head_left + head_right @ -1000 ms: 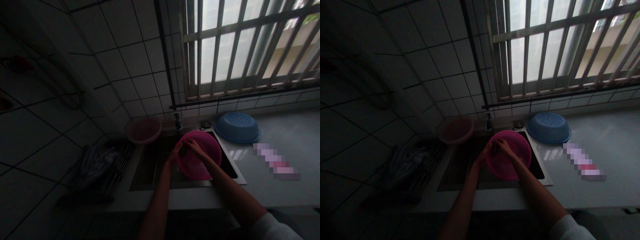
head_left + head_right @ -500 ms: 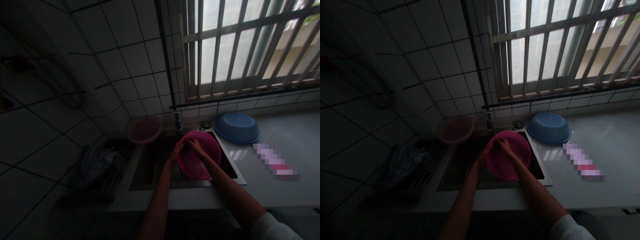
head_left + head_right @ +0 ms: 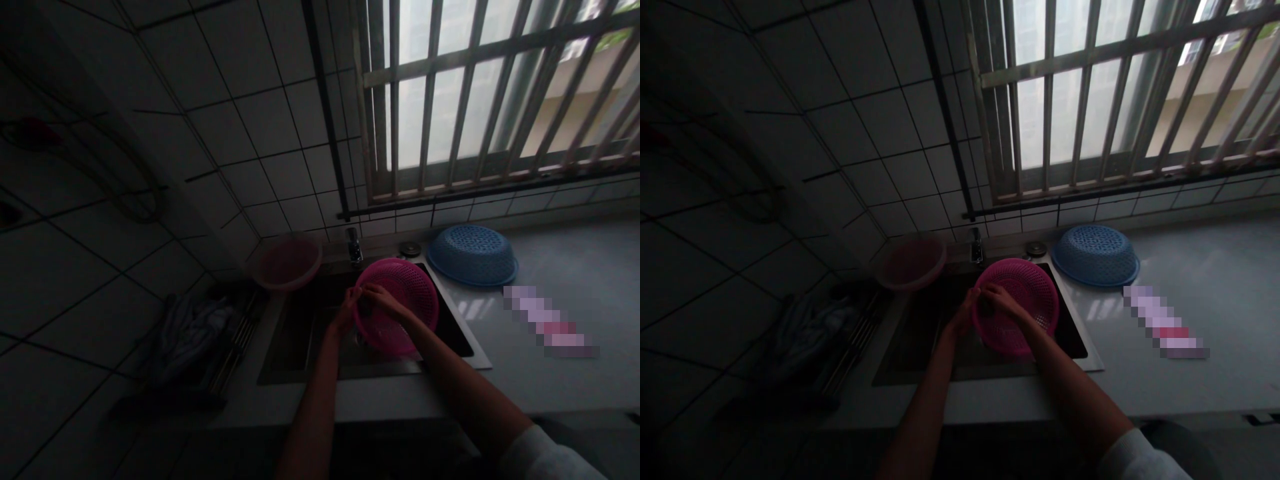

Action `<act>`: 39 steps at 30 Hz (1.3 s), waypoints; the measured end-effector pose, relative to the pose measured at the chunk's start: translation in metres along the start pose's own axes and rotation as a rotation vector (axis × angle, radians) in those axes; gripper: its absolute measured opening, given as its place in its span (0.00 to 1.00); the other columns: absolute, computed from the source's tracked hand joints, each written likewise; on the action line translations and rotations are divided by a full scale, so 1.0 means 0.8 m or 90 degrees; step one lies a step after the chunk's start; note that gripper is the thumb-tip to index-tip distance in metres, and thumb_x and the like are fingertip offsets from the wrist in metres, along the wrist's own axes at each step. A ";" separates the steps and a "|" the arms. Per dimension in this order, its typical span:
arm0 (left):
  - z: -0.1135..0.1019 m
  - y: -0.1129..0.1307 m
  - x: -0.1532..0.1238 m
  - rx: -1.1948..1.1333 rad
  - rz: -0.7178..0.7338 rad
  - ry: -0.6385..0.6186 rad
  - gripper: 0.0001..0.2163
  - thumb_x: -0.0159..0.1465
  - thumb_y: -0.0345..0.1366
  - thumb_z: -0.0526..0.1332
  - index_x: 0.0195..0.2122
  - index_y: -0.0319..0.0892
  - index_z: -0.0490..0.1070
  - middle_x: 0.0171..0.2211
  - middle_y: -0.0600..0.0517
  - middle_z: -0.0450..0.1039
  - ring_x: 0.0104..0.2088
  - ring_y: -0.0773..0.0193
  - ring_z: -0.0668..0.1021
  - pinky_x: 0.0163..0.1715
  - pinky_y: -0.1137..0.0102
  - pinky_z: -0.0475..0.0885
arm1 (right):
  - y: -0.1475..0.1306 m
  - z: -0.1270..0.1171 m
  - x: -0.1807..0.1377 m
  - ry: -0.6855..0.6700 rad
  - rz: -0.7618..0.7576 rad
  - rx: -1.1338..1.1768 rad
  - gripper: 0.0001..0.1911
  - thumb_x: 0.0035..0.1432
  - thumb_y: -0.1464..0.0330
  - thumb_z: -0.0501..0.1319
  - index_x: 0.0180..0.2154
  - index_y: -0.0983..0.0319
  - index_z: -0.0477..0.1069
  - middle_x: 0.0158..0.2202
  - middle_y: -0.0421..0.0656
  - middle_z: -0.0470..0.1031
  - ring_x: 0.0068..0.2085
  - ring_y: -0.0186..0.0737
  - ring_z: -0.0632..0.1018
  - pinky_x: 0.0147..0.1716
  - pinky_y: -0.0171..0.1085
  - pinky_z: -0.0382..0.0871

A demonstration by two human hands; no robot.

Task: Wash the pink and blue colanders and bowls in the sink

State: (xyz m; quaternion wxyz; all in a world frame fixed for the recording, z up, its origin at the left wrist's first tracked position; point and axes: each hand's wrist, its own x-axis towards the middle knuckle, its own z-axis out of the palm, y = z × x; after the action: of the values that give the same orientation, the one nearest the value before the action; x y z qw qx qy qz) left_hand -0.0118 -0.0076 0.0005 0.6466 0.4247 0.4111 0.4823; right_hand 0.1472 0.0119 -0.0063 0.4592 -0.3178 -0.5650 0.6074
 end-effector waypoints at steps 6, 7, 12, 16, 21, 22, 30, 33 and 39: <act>-0.006 0.001 0.003 0.044 0.031 0.042 0.29 0.56 0.55 0.73 0.52 0.45 0.70 0.47 0.48 0.76 0.48 0.56 0.78 0.53 0.61 0.72 | 0.015 0.004 -0.001 -0.141 0.039 -0.024 0.17 0.51 0.55 0.70 0.34 0.62 0.76 0.32 0.42 0.78 0.32 0.39 0.75 0.34 0.38 0.71; -0.005 -0.001 0.004 0.048 0.028 0.023 0.29 0.56 0.55 0.74 0.53 0.45 0.71 0.48 0.48 0.76 0.50 0.55 0.78 0.54 0.60 0.72 | 0.015 -0.003 0.002 -0.075 0.016 -0.031 0.17 0.51 0.54 0.69 0.34 0.62 0.76 0.32 0.43 0.78 0.33 0.40 0.75 0.35 0.38 0.72; 0.002 -0.007 0.008 0.027 0.031 -0.028 0.29 0.55 0.56 0.74 0.52 0.45 0.74 0.54 0.45 0.77 0.57 0.50 0.76 0.62 0.56 0.67 | 0.017 -0.021 0.013 0.144 -0.032 -0.048 0.19 0.55 0.51 0.64 0.34 0.61 0.74 0.31 0.42 0.76 0.30 0.39 0.72 0.31 0.36 0.69; -0.004 -0.001 0.009 0.030 0.031 0.029 0.29 0.56 0.57 0.72 0.52 0.45 0.75 0.56 0.44 0.76 0.62 0.47 0.74 0.65 0.54 0.64 | 0.028 0.009 0.004 -0.084 0.018 -0.019 0.22 0.53 0.50 0.68 0.37 0.62 0.76 0.33 0.43 0.77 0.31 0.38 0.73 0.32 0.37 0.69; -0.003 0.001 0.008 0.047 0.064 0.033 0.27 0.55 0.57 0.73 0.49 0.45 0.76 0.54 0.45 0.76 0.61 0.48 0.74 0.66 0.54 0.63 | 0.016 0.007 0.004 -0.011 0.000 -0.006 0.20 0.53 0.51 0.68 0.34 0.62 0.75 0.32 0.43 0.76 0.31 0.38 0.73 0.33 0.37 0.69; -0.001 -0.001 0.008 0.042 0.061 0.014 0.27 0.56 0.57 0.73 0.49 0.45 0.76 0.54 0.45 0.76 0.61 0.48 0.74 0.66 0.54 0.63 | 0.011 0.000 0.006 0.058 -0.018 -0.004 0.19 0.53 0.51 0.68 0.33 0.61 0.74 0.32 0.43 0.76 0.31 0.38 0.72 0.33 0.36 0.68; -0.004 0.001 0.007 0.018 0.040 0.026 0.29 0.56 0.60 0.71 0.49 0.44 0.75 0.51 0.46 0.77 0.58 0.50 0.75 0.63 0.56 0.65 | 0.016 0.021 -0.002 -0.076 0.058 0.025 0.21 0.53 0.50 0.69 0.36 0.61 0.75 0.31 0.41 0.76 0.29 0.37 0.72 0.30 0.36 0.68; -0.006 0.004 0.007 0.057 0.052 0.029 0.28 0.56 0.58 0.72 0.49 0.44 0.75 0.51 0.46 0.77 0.58 0.50 0.75 0.64 0.56 0.64 | 0.017 0.017 0.001 -0.056 0.046 0.008 0.20 0.52 0.51 0.68 0.36 0.61 0.75 0.31 0.42 0.76 0.30 0.38 0.72 0.31 0.37 0.68; 0.002 -0.005 0.007 0.035 0.033 -0.045 0.29 0.57 0.56 0.73 0.54 0.46 0.73 0.55 0.45 0.75 0.58 0.51 0.75 0.64 0.55 0.65 | 0.008 -0.017 0.012 0.191 -0.018 0.007 0.19 0.50 0.51 0.67 0.32 0.61 0.72 0.30 0.40 0.74 0.30 0.37 0.70 0.30 0.35 0.67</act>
State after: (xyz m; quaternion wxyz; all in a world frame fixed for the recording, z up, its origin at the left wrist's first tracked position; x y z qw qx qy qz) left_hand -0.0078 -0.0028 -0.0034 0.6361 0.4699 0.3898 0.4718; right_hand 0.1545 0.0264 -0.0133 0.5489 -0.3944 -0.4909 0.5497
